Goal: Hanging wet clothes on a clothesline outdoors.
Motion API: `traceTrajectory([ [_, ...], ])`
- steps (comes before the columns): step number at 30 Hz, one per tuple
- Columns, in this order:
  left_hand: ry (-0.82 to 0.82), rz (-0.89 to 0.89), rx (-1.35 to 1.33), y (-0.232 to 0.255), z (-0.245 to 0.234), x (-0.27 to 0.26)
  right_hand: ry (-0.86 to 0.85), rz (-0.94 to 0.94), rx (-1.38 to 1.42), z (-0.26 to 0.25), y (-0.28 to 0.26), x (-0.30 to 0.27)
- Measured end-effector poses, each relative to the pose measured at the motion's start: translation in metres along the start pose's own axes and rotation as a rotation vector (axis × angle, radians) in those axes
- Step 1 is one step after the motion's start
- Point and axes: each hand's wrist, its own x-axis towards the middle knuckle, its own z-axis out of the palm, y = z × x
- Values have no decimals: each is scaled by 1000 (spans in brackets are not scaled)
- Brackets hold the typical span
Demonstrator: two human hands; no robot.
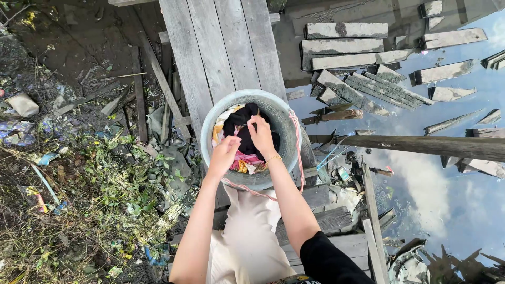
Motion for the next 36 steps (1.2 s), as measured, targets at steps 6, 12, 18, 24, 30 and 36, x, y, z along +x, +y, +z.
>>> traceTrajectory([
  [6,-67,-113,1,-2,1,-23,-164,-43,-106,31,10,-19],
  [12,-40,-71,-27,-17,-1,0,-125,105,9,55,67,-18],
  [18,21,-10,65,-20,10,-7,-57,350,274,4,25,-40],
  [24,-2,42,76,-9,20,-21,-38,427,490,-55,-50,-62],
  [30,166,368,161,36,8,-37,1,297,646,-121,-99,-78],
  [36,-135,339,307,126,-9,-70,-17,338,790,-178,-147,-87],
])
